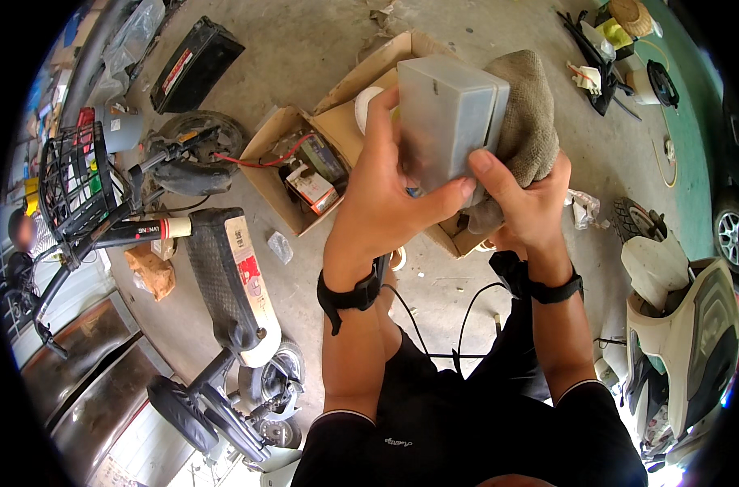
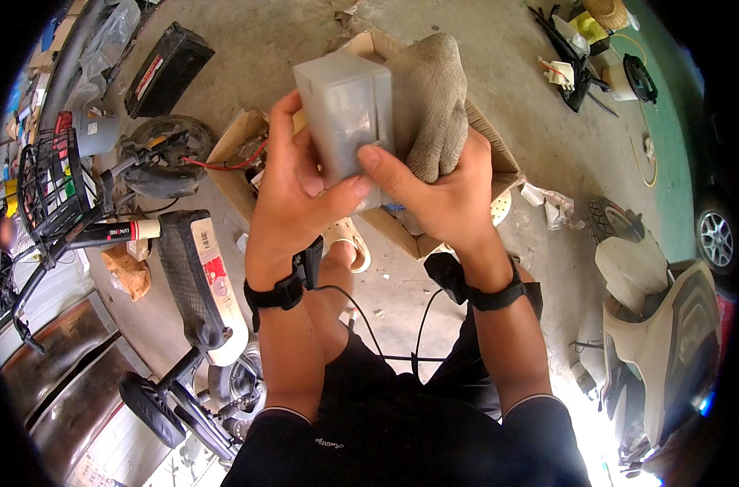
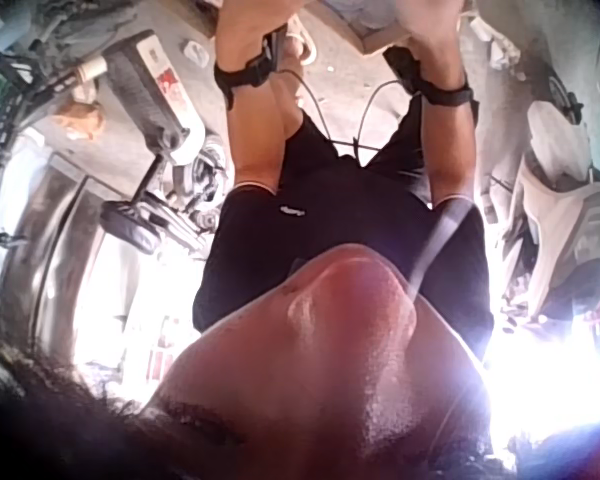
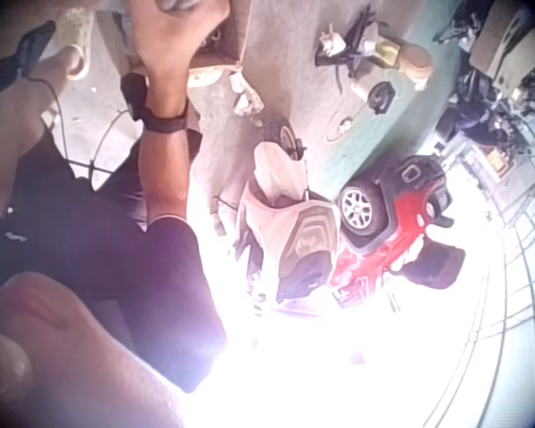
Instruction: The person removes a roll of tape from a cardboard box, wipes the edge with a cloth, and then handles small electronic components inside a clear plastic container.
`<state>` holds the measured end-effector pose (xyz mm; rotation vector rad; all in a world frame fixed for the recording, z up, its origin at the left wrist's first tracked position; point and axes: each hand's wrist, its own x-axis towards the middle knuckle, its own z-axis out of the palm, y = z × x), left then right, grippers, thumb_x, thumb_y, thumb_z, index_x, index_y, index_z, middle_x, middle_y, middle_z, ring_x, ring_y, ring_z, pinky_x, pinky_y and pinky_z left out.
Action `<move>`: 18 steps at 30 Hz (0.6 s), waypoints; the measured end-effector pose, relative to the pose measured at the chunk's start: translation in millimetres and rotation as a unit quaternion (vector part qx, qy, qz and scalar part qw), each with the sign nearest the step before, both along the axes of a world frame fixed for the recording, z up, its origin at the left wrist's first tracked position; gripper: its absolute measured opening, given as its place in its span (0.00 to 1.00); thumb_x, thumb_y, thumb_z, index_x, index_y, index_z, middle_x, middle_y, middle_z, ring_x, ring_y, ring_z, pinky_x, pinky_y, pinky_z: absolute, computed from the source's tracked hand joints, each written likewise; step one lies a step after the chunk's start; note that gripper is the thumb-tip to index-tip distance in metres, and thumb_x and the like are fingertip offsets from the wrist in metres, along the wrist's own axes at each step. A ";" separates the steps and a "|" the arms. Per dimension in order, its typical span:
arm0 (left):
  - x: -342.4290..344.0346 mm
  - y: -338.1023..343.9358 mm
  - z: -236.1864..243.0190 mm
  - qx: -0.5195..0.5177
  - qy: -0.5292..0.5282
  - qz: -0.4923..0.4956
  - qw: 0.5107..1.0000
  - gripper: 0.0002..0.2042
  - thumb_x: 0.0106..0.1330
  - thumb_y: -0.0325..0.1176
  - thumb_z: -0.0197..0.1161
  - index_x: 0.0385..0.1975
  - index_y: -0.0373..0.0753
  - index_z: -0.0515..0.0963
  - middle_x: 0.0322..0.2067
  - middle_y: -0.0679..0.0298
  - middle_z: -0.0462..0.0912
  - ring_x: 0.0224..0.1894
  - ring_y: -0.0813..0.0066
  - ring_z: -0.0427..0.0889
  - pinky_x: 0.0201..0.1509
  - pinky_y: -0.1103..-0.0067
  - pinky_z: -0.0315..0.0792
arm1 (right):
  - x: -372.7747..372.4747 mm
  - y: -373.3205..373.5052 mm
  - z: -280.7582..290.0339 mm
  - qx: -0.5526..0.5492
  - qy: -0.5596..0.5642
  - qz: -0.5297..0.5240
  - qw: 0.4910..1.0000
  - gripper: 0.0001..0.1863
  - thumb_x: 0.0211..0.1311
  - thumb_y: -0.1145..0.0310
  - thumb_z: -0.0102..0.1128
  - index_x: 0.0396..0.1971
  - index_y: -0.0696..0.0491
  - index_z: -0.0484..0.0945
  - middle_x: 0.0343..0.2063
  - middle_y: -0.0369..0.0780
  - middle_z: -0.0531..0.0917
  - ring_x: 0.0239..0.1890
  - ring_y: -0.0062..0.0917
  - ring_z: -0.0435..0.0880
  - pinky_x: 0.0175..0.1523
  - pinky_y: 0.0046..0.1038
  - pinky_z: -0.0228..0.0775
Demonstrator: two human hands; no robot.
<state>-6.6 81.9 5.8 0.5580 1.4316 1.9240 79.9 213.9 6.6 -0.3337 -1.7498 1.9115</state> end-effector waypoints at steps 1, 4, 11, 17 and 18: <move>0.5 0.1 -1.9 0.005 0.012 0.010 1.000 0.43 0.48 0.31 0.71 0.61 0.35 0.48 0.49 0.56 0.71 0.50 0.71 0.73 0.47 0.76 0.71 | 0.1 -0.8 -0.7 0.006 0.005 -0.009 1.000 0.20 0.51 0.72 0.69 0.43 0.63 0.74 0.35 0.38 0.81 0.36 0.17 0.78 0.41 0.21 0.72; -1.6 -1.7 -5.0 -0.027 0.025 -0.012 0.999 0.43 0.49 0.30 0.70 0.62 0.35 0.48 0.49 0.56 0.70 0.51 0.70 0.72 0.47 0.76 0.71 | 0.2 0.7 -2.9 -0.011 -0.001 -0.006 1.000 0.20 0.51 0.72 0.69 0.43 0.63 0.74 0.35 0.38 0.81 0.36 0.18 0.78 0.41 0.20 0.72; 1.2 0.7 6.0 0.021 -0.022 0.003 1.000 0.48 0.43 0.31 0.77 0.61 0.37 0.47 0.51 0.54 0.70 0.52 0.67 0.73 0.49 0.74 0.71 | 2.8 8.1 -2.2 -0.052 0.008 0.038 0.998 0.23 0.53 0.70 0.68 0.47 0.62 0.72 0.38 0.38 0.80 0.38 0.18 0.76 0.43 0.21 0.71; -0.5 -2.5 9.1 0.013 -0.048 -0.017 0.999 0.50 0.40 0.21 0.76 0.62 0.41 0.46 0.54 0.55 0.67 0.57 0.64 0.69 0.58 0.69 0.67 | 3.4 8.9 -0.8 -0.044 0.008 0.056 0.997 0.22 0.54 0.71 0.67 0.47 0.62 0.72 0.38 0.38 0.80 0.38 0.18 0.76 0.43 0.21 0.70; -0.7 -2.8 8.9 0.011 -0.040 -0.019 0.999 0.50 0.40 0.21 0.76 0.62 0.41 0.46 0.54 0.55 0.68 0.57 0.64 0.69 0.58 0.69 0.67 | 2.4 8.8 -3.8 -0.036 0.019 0.060 0.997 0.22 0.54 0.71 0.67 0.47 0.62 0.72 0.37 0.38 0.80 0.38 0.18 0.76 0.43 0.22 0.70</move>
